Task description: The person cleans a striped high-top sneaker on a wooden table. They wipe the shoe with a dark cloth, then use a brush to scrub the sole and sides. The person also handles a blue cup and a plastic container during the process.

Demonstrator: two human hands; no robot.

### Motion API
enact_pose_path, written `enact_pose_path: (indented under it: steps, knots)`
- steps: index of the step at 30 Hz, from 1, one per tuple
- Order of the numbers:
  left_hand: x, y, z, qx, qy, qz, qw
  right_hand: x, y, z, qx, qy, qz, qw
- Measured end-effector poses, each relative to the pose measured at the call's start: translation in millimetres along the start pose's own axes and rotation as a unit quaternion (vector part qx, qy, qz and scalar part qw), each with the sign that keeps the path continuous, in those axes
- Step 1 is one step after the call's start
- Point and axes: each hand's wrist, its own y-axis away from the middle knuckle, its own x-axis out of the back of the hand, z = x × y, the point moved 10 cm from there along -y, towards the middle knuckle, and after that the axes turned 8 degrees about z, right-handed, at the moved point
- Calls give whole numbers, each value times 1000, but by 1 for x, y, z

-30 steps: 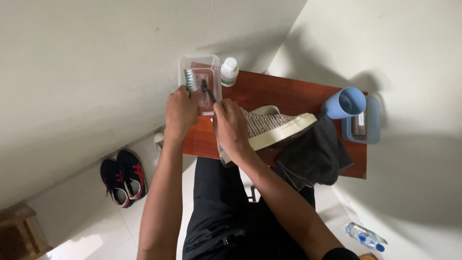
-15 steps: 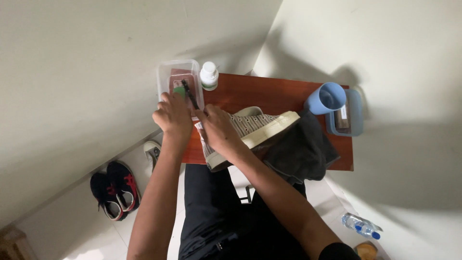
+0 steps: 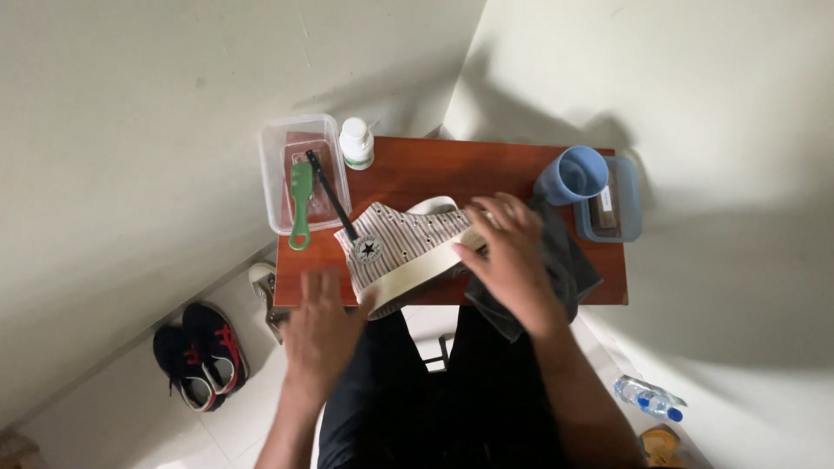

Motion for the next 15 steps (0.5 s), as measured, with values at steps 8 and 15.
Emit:
enact_pose_path:
  steps: [8,15]
  knots:
    - [-18,-2,37,-91,141,-20,986,-1,24,49,6,-38,47,998]
    - [-5,-15,49,-145,206,53,966,-5,21,61,9,-35,64,997]
